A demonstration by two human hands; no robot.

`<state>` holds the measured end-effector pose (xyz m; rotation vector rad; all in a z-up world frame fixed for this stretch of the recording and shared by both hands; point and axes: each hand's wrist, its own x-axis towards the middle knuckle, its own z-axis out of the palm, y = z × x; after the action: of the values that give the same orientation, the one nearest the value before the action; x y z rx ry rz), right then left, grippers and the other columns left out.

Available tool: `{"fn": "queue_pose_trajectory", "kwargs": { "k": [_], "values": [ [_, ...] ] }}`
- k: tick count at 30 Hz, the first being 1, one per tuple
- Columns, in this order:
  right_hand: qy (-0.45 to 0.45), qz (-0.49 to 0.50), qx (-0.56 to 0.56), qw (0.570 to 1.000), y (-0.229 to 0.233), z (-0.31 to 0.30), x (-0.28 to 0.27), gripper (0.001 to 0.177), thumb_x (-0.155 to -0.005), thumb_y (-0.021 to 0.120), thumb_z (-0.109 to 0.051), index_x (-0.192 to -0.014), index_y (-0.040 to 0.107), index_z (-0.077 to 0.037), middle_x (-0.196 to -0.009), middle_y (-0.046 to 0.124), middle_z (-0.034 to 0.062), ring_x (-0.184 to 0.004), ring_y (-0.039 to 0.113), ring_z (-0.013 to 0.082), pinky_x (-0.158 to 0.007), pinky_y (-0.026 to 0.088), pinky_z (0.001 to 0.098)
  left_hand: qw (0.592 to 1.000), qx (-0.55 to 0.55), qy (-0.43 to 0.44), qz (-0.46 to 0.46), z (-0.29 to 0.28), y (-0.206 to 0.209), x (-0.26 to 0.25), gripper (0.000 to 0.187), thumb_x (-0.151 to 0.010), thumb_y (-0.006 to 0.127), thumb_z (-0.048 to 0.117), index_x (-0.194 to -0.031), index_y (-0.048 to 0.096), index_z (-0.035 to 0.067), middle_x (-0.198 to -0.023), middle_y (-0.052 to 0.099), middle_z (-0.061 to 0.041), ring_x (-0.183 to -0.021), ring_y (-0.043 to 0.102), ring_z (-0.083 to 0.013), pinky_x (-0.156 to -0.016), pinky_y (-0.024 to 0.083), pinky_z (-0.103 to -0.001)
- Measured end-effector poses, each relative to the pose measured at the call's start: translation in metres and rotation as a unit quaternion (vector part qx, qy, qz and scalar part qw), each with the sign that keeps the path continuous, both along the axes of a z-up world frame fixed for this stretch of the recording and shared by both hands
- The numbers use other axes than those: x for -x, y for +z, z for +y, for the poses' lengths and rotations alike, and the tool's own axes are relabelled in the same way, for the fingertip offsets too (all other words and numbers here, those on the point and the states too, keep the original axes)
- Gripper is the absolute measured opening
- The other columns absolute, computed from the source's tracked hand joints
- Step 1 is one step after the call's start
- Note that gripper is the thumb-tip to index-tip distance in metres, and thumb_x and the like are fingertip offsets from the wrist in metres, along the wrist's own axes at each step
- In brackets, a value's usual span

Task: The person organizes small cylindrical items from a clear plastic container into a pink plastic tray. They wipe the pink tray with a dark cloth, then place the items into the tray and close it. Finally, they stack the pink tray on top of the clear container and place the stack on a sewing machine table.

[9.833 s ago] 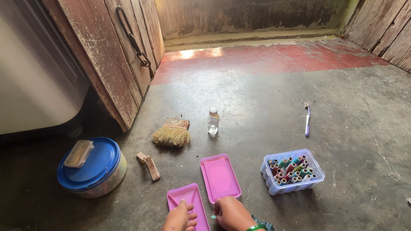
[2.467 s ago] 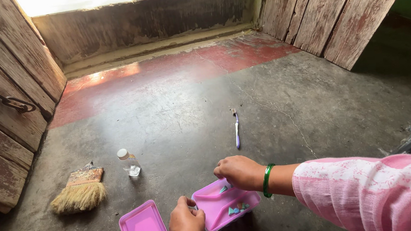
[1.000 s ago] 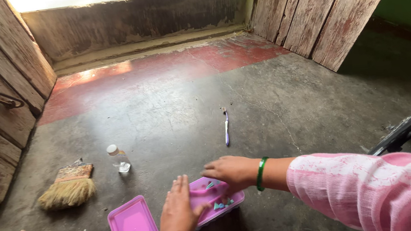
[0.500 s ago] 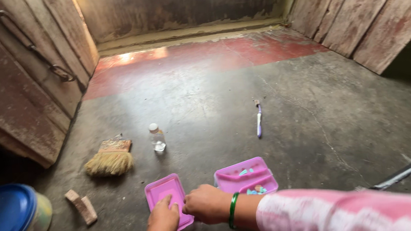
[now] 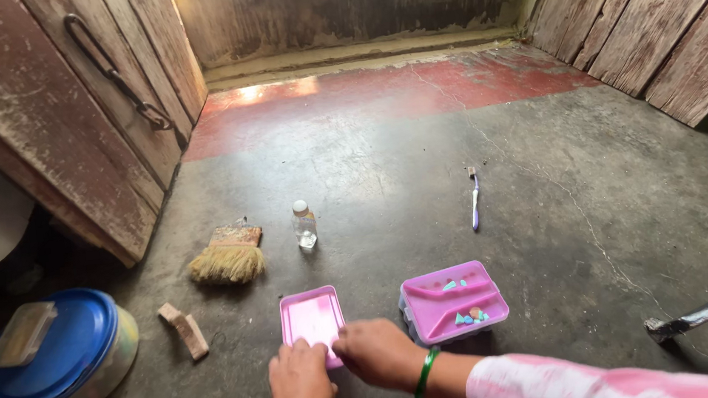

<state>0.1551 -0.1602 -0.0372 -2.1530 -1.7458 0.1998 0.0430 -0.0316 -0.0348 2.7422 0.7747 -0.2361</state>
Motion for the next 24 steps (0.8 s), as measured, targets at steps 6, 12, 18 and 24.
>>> {"fn": "queue_pose_trajectory", "kwargs": {
  "k": [6,12,18,24],
  "values": [
    [-0.116,0.148,-0.151,0.97,0.056,0.027,0.006,0.011,-0.087,0.068,-0.012,-0.097,0.069,-0.006,-0.097,0.071,0.0163,-0.089,0.067,0.0384,-0.076,0.054,0.0469,0.978,-0.091,0.035,-0.187,0.018,0.036,0.004,0.031,-0.084,0.077,0.022,-0.106,0.058,0.012,-0.107,0.063,-0.01,-0.106,0.063,-0.0306,-0.092,0.052,-0.043],
    [-0.263,0.218,-0.186,0.921,0.03,0.02,0.053,0.014,-0.09,0.069,-0.015,-0.101,0.067,-0.007,-0.096,0.072,0.0174,-0.09,0.071,0.0358,-0.081,0.056,0.0438,0.963,-0.034,0.172,-0.205,0.034,0.091,0.014,0.03,-0.088,0.073,0.026,-0.106,0.058,0.009,-0.106,0.068,-0.016,-0.097,0.07,-0.039,-0.083,0.056,-0.05],
    [0.137,0.062,0.008,0.989,-0.06,-0.018,0.119,0.049,-0.09,0.069,-0.007,-0.137,0.068,-0.022,-0.142,0.059,0.0254,-0.109,0.058,0.0464,-0.079,0.052,0.0597,0.921,0.056,0.273,-0.272,0.046,0.086,0.032,0.033,-0.086,0.069,0.033,-0.107,0.065,0.007,-0.102,0.075,-0.019,-0.098,0.071,-0.0406,-0.088,0.055,-0.05],
    [-0.04,0.17,-0.111,0.978,-0.085,-0.013,0.097,0.023,-0.075,0.071,-0.006,-0.098,0.073,-0.009,-0.106,0.072,0.0165,-0.105,0.067,0.038,-0.09,0.055,0.0436,0.882,0.135,0.34,-0.297,0.083,0.048,0.052,0.042,-0.086,0.065,0.037,-0.113,0.066,0.005,-0.111,0.072,-0.026,-0.106,0.069,-0.0441,-0.096,0.053,-0.05]
  ]
}}
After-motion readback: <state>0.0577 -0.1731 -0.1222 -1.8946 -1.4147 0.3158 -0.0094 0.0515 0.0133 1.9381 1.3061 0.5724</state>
